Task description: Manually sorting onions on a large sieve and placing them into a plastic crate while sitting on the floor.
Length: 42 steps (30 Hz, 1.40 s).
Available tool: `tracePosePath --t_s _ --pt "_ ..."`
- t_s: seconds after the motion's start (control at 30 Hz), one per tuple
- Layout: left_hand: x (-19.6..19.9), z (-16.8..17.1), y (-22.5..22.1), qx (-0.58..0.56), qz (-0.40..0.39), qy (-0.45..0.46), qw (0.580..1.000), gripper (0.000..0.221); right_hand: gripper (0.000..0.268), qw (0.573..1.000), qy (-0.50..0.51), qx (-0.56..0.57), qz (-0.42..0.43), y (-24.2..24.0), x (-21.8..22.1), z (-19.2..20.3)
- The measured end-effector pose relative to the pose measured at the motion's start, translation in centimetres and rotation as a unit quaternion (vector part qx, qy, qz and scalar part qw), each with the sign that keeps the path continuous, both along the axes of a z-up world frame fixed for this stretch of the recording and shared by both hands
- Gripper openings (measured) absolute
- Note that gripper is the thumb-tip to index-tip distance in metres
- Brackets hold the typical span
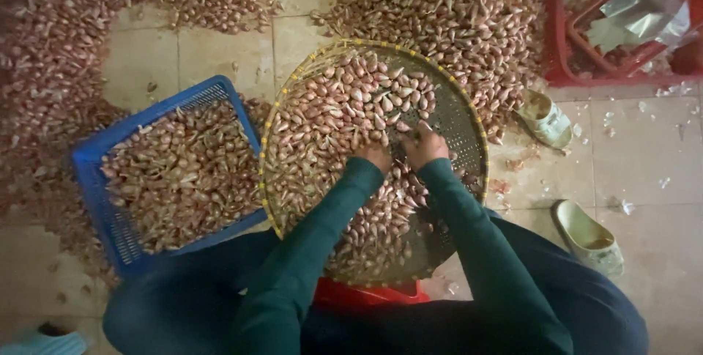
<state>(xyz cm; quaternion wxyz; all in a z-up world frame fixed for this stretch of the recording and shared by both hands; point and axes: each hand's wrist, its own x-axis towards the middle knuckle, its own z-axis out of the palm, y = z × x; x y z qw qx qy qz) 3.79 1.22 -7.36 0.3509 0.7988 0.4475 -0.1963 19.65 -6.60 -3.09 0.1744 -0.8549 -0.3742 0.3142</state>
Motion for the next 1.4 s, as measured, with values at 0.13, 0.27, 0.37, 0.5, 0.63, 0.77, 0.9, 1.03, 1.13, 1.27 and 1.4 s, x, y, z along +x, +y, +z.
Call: tracePosePath --t_s 0.13,0.27,0.37,0.5,0.63,0.77,0.9,1.03,1.13,1.27,1.4 --pt "-1.2 -1.2 -1.5 0.095 -0.156 -0.024 0.983 0.025 0.045 0.988 -0.047 -0.071 0.132 5.1 -2.3 0.8" --pt "-4.9 5.2 -1.6 -0.024 -0.121 -0.017 0.992 0.038 0.047 0.960 -0.071 -0.114 0.244 6.2 -4.7 6.1" --pt "-9.0 5.4 -1.2 -0.076 -0.016 -0.072 0.994 0.042 0.039 0.945 -0.072 -0.132 0.289 4.1 -5.3 2.6" --pt "-11.8 4.0 -0.1 -0.129 0.151 -0.203 0.959 0.033 0.044 0.976 0.006 -0.143 0.165 1.0 -3.8 2.9" --pt "-10.6 3.5 0.3 -0.136 0.254 -0.233 0.929 0.028 0.042 0.993 0.110 0.018 0.048 0.8 -2.1 -2.5" --pt "-11.3 4.2 1.0 -0.174 0.273 -0.292 0.900 0.031 0.035 0.986 0.133 0.086 0.046 5.2 -3.4 2.4" --pt "-13.0 1.4 1.7 -0.192 0.345 -0.301 0.868 0.036 0.032 0.976 -0.059 0.153 0.143 11.4 -5.0 4.6" --pt "-13.4 1.8 2.5 -0.174 0.395 -0.312 0.846 0.040 0.048 0.944 -0.158 0.078 0.279 13.8 -5.9 2.8" --pt "-13.3 3.4 3.1 -0.155 0.417 -0.302 0.843 0.026 0.045 0.951 -0.149 0.028 0.269 12.9 -6.3 3.7" --pt "-13.5 2.3 3.7 -0.158 0.413 -0.270 0.856 0.012 0.044 0.965 -0.118 -0.077 0.223 10.5 -5.0 4.9" --pt "-13.7 7.7 2.9 -0.237 0.471 -0.362 0.769 0.029 0.039 0.966 -0.143 -0.106 0.189 6.5 -4.2 3.7"
